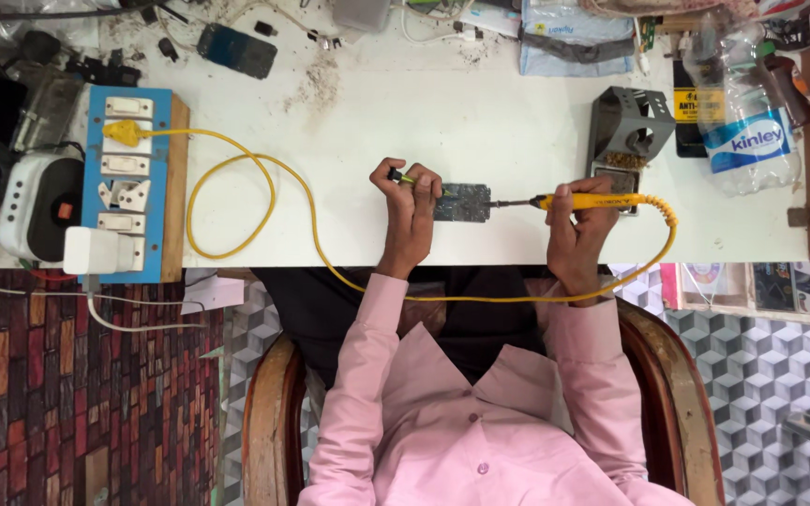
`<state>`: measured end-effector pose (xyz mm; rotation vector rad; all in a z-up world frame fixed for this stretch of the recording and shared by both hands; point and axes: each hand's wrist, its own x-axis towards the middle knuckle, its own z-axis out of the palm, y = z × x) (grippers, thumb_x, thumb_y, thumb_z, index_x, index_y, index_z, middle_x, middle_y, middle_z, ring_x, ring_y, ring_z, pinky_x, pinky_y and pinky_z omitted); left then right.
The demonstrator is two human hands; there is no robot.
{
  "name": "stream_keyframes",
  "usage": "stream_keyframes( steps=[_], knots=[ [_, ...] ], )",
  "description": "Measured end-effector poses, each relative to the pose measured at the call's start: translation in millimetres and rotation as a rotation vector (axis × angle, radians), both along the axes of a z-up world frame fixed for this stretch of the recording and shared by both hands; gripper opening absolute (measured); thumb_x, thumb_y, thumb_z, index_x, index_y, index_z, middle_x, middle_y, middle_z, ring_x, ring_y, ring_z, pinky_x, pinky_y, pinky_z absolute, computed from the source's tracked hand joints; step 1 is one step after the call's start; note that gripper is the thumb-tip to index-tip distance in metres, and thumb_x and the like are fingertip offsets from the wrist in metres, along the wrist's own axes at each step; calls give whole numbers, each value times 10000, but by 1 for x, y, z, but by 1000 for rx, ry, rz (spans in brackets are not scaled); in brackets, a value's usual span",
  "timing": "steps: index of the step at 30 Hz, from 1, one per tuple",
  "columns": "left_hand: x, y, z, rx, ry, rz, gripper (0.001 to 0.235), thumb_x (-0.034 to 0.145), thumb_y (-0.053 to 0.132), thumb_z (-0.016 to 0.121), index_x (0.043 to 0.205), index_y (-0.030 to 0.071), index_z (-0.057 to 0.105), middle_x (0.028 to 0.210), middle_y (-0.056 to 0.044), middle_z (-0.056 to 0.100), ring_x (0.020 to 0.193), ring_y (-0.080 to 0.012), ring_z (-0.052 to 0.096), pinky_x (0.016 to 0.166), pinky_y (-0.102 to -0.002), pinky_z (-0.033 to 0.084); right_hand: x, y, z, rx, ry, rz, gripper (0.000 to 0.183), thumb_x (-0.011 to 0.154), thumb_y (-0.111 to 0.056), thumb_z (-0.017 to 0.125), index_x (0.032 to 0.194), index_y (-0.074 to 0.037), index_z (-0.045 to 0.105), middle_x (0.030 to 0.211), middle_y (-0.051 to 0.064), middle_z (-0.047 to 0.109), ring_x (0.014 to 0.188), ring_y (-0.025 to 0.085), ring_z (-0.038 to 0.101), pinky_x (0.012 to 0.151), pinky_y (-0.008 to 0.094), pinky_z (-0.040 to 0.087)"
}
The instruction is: The person uses a soldering iron and a green-handled tool to work on a small circuit board placed on a white table. They repeatedly apply the soldering iron to different points on the board while holding it steady with the other hand. The task continues throughout the clip without visible completion.
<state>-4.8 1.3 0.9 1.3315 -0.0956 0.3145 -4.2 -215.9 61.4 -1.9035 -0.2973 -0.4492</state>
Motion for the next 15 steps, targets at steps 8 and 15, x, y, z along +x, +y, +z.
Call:
stream_keyframes(
  steps=[8,15],
  knots=[
    [-12,-2,0,-81,80,105,308,1135,326,429,1275,158,212,827,-43,552,681,-92,419,611,-240,372,2,-4,2,77,105,66,202,1143,-172,561,1065,-8,471,775,47,574,656,88,539,610,228,434],
    [-16,-13,7,-287,77,217,325,1122,314,456,1265,161,208,823,-43,543,636,-87,392,568,-230,328,8,-4,5,76,164,60,216,1134,-188,566,1060,-8,473,786,44,582,646,84,552,593,215,443]
  ],
)
